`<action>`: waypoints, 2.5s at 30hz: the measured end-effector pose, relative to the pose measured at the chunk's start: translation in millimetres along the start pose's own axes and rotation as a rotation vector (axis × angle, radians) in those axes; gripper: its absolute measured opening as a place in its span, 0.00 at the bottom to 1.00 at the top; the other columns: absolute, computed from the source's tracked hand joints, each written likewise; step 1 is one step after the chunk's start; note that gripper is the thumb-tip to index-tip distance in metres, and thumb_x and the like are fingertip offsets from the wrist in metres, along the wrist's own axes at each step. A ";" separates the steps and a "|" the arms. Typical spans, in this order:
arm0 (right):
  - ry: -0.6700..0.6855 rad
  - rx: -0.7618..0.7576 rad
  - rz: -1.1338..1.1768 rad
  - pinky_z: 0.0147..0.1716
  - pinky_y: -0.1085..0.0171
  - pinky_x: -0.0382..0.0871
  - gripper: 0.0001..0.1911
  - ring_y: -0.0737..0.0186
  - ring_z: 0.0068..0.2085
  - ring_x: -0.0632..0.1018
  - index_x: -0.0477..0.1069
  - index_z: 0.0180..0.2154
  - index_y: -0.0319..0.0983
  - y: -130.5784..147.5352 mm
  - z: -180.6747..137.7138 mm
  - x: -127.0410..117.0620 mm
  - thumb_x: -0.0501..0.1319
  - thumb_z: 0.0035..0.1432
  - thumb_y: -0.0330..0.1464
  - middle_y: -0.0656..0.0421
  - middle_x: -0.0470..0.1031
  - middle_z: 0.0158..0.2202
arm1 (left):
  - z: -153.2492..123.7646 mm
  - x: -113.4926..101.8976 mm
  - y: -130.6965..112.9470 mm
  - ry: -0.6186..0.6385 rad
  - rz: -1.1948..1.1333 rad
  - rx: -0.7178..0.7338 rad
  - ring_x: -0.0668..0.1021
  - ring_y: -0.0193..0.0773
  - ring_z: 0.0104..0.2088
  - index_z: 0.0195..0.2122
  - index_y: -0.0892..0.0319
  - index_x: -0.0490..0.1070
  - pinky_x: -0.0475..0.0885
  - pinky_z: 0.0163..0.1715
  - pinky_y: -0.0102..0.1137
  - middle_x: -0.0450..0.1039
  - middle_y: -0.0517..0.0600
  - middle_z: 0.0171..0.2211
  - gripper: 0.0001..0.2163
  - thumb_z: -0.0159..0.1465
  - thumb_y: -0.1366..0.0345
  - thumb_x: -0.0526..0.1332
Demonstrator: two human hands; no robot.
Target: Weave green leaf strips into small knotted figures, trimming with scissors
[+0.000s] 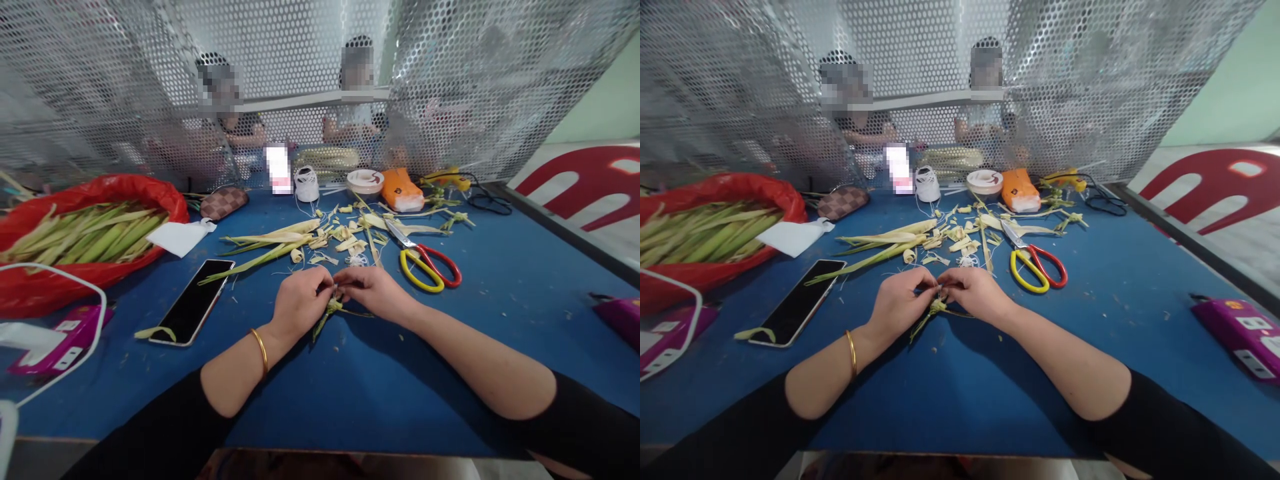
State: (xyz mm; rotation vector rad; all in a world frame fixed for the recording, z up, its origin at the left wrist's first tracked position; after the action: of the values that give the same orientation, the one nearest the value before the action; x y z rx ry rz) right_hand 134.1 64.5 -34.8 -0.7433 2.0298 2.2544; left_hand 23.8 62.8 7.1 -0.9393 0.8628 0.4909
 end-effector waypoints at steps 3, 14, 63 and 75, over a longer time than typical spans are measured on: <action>-0.038 0.001 -0.066 0.33 0.65 0.69 0.08 0.65 0.30 0.76 0.75 0.34 0.39 0.7 -0.3 -3.9 0.58 0.52 0.25 0.61 0.76 0.29 | 0.1 -0.9 1.1 0.003 -0.042 -0.038 0.75 0.35 0.30 0.27 0.56 0.71 0.64 0.33 0.28 0.76 0.45 0.28 0.03 0.58 0.68 0.61; -0.054 0.034 -0.117 0.33 0.64 0.68 0.07 0.62 0.31 0.77 0.68 0.29 0.40 4.5 -1.7 -8.1 0.56 0.51 0.23 0.61 0.74 0.26 | 1.3 -3.6 10.2 0.007 -0.156 -0.128 0.74 0.34 0.28 0.26 0.57 0.71 0.64 0.31 0.28 0.75 0.44 0.25 0.04 0.57 0.67 0.63; 0.276 0.016 0.226 0.25 0.67 0.64 0.03 0.72 0.22 0.70 0.66 0.29 0.38 13.8 -8.5 20.0 0.56 0.55 0.29 0.58 0.75 0.35 | 3.6 5.4 42.9 0.059 -0.218 -0.336 0.75 0.36 0.29 0.24 0.57 0.71 0.66 0.31 0.31 0.77 0.47 0.27 0.03 0.54 0.68 0.62; 0.159 0.083 0.136 0.28 0.66 0.63 0.02 0.68 0.24 0.71 0.63 0.28 0.40 8.6 -4.3 8.4 0.57 0.52 0.29 0.64 0.68 0.21 | 3.8 26.6 23.7 0.233 -0.917 -0.322 0.74 0.30 0.28 0.28 0.59 0.62 0.68 0.31 0.28 0.74 0.47 0.27 0.09 0.58 0.63 0.62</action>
State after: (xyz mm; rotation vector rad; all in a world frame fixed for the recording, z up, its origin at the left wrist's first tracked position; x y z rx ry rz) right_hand 125.3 56.6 -29.9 -0.8275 2.2958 2.2288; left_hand 24.3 78.5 -25.1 -1.5806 0.4756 -0.2903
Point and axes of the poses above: each hand's wrist, its own z-axis towards the middle knuckle, its own x-axis out of the palm, y = z × x, the point moved 9 cm from there along z, towards the middle knuckle
